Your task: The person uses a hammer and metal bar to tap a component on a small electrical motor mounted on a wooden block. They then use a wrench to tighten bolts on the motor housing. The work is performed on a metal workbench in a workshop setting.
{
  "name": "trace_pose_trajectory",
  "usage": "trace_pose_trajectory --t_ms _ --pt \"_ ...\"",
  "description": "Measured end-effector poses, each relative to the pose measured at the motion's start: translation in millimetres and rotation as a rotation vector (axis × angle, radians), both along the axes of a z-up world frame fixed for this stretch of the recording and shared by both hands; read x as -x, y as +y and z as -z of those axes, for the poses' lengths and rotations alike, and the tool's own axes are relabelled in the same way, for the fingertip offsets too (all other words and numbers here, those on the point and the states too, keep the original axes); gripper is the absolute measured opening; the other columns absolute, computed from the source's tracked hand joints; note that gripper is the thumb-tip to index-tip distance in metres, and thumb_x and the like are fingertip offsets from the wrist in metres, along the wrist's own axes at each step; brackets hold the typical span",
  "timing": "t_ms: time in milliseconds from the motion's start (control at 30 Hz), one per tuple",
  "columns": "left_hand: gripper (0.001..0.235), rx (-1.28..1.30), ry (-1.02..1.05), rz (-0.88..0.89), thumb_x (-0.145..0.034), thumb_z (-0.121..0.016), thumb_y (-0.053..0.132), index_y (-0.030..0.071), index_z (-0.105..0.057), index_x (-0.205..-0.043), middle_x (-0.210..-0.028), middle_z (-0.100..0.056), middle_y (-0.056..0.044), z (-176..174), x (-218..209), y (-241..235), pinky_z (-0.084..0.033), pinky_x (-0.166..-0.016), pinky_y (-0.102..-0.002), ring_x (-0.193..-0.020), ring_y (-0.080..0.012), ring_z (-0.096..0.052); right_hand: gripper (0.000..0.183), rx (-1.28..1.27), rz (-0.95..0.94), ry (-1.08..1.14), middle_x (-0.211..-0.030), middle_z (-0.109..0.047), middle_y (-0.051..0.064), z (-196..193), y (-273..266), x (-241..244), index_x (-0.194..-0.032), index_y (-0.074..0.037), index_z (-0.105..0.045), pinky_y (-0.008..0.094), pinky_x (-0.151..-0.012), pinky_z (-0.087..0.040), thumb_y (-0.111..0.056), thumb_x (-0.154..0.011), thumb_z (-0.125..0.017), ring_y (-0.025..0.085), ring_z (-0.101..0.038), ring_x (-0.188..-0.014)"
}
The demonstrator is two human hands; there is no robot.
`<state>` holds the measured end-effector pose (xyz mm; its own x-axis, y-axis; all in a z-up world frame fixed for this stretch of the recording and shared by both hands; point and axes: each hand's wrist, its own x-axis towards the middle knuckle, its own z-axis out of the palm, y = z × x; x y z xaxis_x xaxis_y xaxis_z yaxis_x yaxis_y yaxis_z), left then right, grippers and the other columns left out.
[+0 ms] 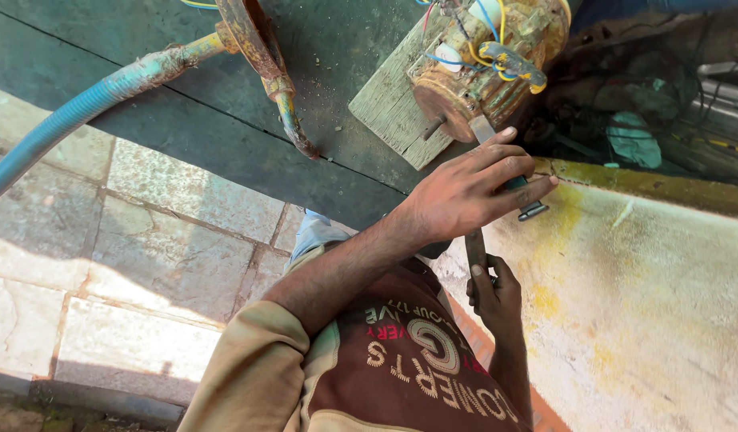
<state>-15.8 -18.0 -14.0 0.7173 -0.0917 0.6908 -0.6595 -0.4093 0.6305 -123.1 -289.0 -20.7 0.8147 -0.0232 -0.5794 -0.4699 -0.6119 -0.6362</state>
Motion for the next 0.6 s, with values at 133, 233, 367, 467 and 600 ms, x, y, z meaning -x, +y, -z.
trace_pose_trajectory --t_ms 133,233,367,467,600 --pt "0.049 0.011 -0.021 0.023 -0.096 -0.064 0.015 0.013 -0.059 -0.145 -0.130 -0.057 -0.010 8.3 0.7 7.2 -0.039 -0.130 -0.052 -0.130 -0.0261 -0.059 0.031 0.007 0.080 -0.033 -0.062 -0.059 0.002 3.1 15.7 12.1 -0.118 0.000 -0.061 0.024 -0.041 -0.038 -0.027 -0.103 -0.058 0.008 -0.051 -0.047" --pt "0.050 0.026 -0.035 0.032 -0.096 -0.065 0.016 0.013 -0.058 -0.145 -0.129 -0.057 -0.010 12.3 -1.0 8.7 -0.038 -0.129 -0.051 -0.130 -0.0268 -0.058 0.033 -0.002 0.107 -0.034 -0.062 -0.059 0.003 -0.5 21.4 19.8 -0.119 0.000 -0.060 0.024 -0.040 -0.037 -0.028 -0.103 -0.058 0.008 -0.051 -0.047" --pt "0.049 0.016 -0.029 0.041 -0.098 -0.064 0.016 0.014 -0.057 -0.147 -0.125 -0.055 -0.009 18.3 -6.8 8.6 -0.039 -0.129 -0.050 -0.130 -0.0259 -0.057 0.032 -0.001 0.114 -0.013 -0.064 -0.060 0.002 -2.3 28.0 14.2 -0.120 -0.002 -0.060 0.024 -0.041 -0.038 -0.028 -0.102 -0.059 0.008 -0.051 -0.049" --pt "0.050 0.025 -0.016 0.001 -0.098 -0.064 0.017 0.017 -0.055 -0.147 -0.125 -0.053 -0.008 17.4 -7.0 7.2 -0.037 -0.130 -0.050 -0.132 -0.0270 -0.056 0.031 0.028 0.093 -0.017 -0.063 -0.060 0.002 -6.7 32.4 4.9 -0.119 -0.003 -0.060 0.024 -0.040 -0.039 -0.028 -0.101 -0.058 0.008 -0.052 -0.047" --pt "0.054 0.043 0.009 -0.010 -0.101 -0.065 0.015 0.018 -0.049 -0.153 -0.127 -0.052 -0.007 16.4 -7.2 6.2 -0.036 -0.132 -0.049 -0.133 -0.0265 -0.056 0.030 0.012 0.103 -0.024 -0.064 -0.061 0.003 -11.4 24.6 -2.6 -0.119 -0.002 -0.059 0.024 -0.041 -0.038 -0.027 -0.102 -0.058 0.008 -0.052 -0.048"
